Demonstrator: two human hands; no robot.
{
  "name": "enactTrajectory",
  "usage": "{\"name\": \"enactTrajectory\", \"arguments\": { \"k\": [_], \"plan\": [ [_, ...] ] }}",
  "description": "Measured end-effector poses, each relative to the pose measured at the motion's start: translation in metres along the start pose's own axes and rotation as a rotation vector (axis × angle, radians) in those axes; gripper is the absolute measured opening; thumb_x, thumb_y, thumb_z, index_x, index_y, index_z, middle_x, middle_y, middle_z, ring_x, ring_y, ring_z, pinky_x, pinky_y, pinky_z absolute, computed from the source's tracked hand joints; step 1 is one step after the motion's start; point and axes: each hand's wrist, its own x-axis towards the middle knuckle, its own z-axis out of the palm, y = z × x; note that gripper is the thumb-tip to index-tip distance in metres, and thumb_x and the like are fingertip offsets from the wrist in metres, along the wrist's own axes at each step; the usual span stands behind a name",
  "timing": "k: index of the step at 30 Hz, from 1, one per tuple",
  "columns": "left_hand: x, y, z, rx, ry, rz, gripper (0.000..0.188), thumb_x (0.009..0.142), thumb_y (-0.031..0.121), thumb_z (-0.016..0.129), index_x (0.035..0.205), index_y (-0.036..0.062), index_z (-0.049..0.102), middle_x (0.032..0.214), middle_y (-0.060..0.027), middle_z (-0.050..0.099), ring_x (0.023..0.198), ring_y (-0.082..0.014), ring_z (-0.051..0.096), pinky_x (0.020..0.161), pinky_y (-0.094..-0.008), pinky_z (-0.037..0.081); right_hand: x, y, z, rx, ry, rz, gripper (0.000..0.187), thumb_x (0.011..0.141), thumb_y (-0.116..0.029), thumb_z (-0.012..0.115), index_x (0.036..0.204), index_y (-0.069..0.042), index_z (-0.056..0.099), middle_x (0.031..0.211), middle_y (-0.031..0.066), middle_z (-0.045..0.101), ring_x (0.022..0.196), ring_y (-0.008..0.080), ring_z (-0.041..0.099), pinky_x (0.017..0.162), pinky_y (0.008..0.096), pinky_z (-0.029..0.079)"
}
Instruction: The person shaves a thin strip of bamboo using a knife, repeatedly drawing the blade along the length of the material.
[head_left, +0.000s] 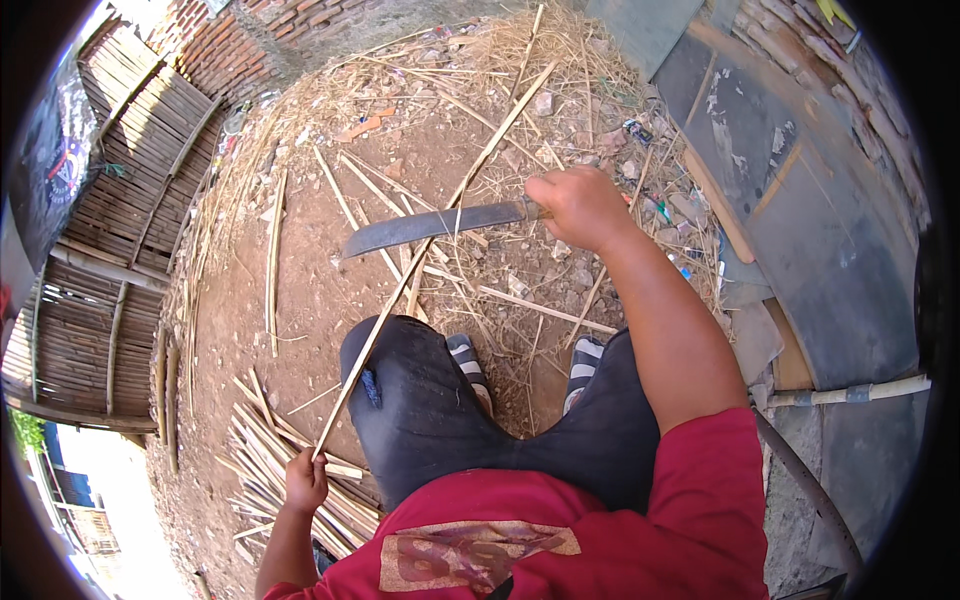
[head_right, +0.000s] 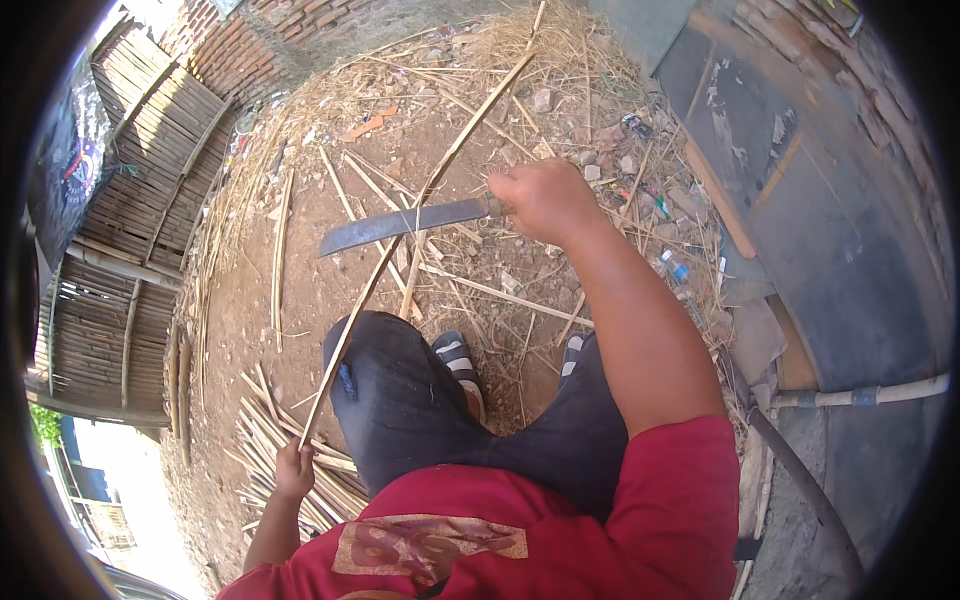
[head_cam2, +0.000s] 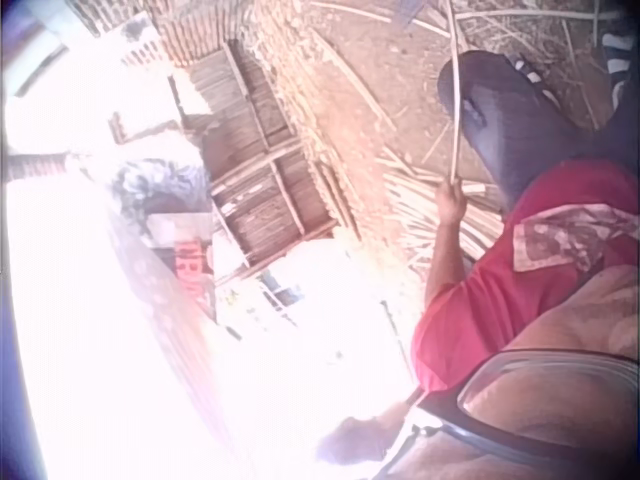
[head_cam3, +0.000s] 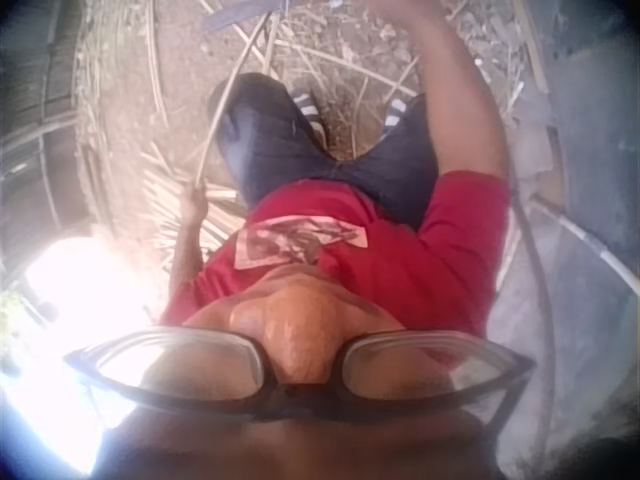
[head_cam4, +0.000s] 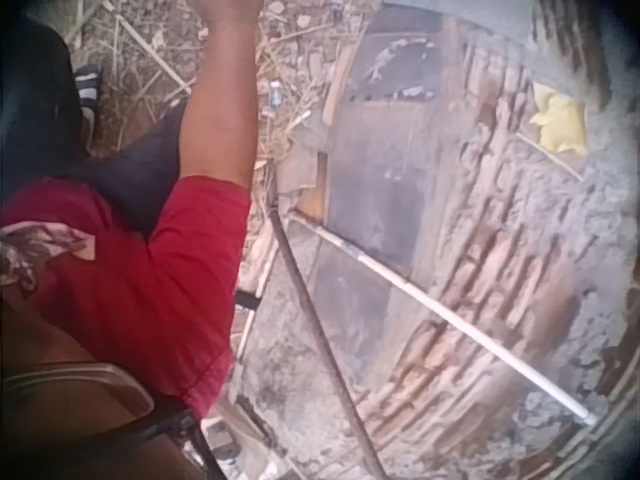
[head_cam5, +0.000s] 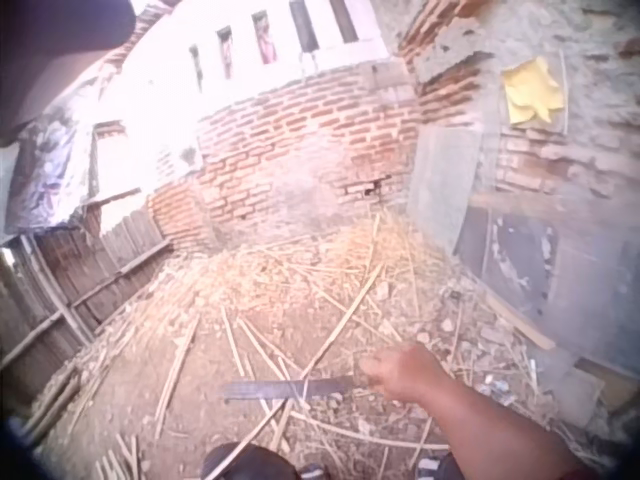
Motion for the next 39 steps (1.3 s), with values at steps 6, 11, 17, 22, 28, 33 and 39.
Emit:
{"name": "enactTrajectory", "arguments": {
  "k": [6, 11, 17, 22, 28, 33, 39],
  "plan": [
    [0.007, 0.012, -0.022, 0.114, -0.04, 0.006, 0.029, 0.104, 0.026, 0.053, 0.091, 0.0022, 0.063, 0.066, -0.0207, 0.06, 0.064, -0.0438, 0.062, 0.059, -0.0469, 0.048, -0.011, 0.027, 0.003, -0.036, 0.077, 0.251, 0.019, 0.078, -0.014, 0.073, 0.092, -0.011, 0.06, 0.085, 0.0097, 0.068, 0.083, 0.0341, 0.069, 0.071, 0.0491, 0.054],
    [-0.002, 0.004, -0.015, 0.052, -0.025, 0.009, 0.029, 0.103, 0.024, 0.053, 0.09, 0.0009, 0.062, 0.068, -0.0203, 0.062, 0.065, -0.0437, 0.062, 0.06, -0.0466, 0.048, -0.005, 0.001, 0.0, 0.037, 0.007, 0.017, 0.016, 0.079, -0.011, 0.07, 0.092, -0.011, 0.06, 0.086, 0.0098, 0.068, 0.084, 0.0356, 0.068, 0.072, 0.0504, 0.053],
    [-0.007, -0.013, -0.022, 0.176, -0.03, 0.027, 0.023, 0.102, 0.021, 0.055, 0.093, 0.001, 0.062, 0.071, -0.0224, 0.063, 0.069, -0.0458, 0.062, 0.062, -0.0495, 0.048, -0.003, 0.009, -0.003, 0.067, -0.044, 0.369, 0.016, 0.08, -0.007, 0.066, 0.095, -0.011, 0.061, 0.087, 0.0118, 0.069, 0.085, 0.0364, 0.069, 0.073, 0.0508, 0.053],
    [-0.001, 0.0, -0.028, 0.138, -0.034, -0.012, 0.019, 0.1, 0.019, 0.057, 0.092, 0.0017, 0.061, 0.072, -0.023, 0.063, 0.071, -0.047, 0.062, 0.062, -0.0516, 0.048, -0.01, 0.019, -0.003, 0.014, 0.027, 0.301, 0.016, 0.08, -0.009, 0.068, 0.095, -0.011, 0.061, 0.087, 0.0118, 0.069, 0.085, 0.0364, 0.069, 0.074, 0.05, 0.054],
    [-0.01, -0.011, -0.017, 0.163, -0.028, -0.025, 0.019, 0.1, 0.02, 0.056, 0.092, 0.0035, 0.062, 0.073, -0.0225, 0.063, 0.071, -0.0467, 0.062, 0.062, -0.0521, 0.048, -0.005, -0.008, -0.001, 0.012, -0.044, -0.05, 0.017, 0.08, -0.012, 0.07, 0.095, -0.012, 0.063, 0.086, 0.0103, 0.069, 0.083, 0.0352, 0.069, 0.073, 0.0493, 0.054],
    [-0.017, -0.02, -0.025, 0.252, -0.008, 0.003, 0.014, 0.098, 0.016, 0.058, 0.096, 0.0038, 0.064, 0.072, -0.0219, 0.062, 0.069, -0.0455, 0.062, 0.062, -0.052, 0.048, -0.011, 0.027, 0.001, 0.019, -0.01, 0.369, 0.021, 0.077, -0.012, 0.072, 0.091, -0.01, 0.058, 0.083, 0.0124, 0.065, 0.085, 0.0385, 0.067, 0.073, 0.0508, 0.053],
    [-0.024, -0.02, -0.02, 0.218, 0.009, 0.008, 0.015, 0.099, 0.017, 0.058, 0.094, 0.0037, 0.062, 0.071, -0.0229, 0.062, 0.068, -0.0472, 0.061, 0.061, -0.0532, 0.047, -0.009, 0.012, 0.007, 0.054, 0.06, 0.134, 0.019, 0.077, -0.01, 0.071, 0.092, -0.012, 0.059, 0.083, 0.0102, 0.066, 0.084, 0.0361, 0.067, 0.072, 0.0499, 0.053]
  ]
}}
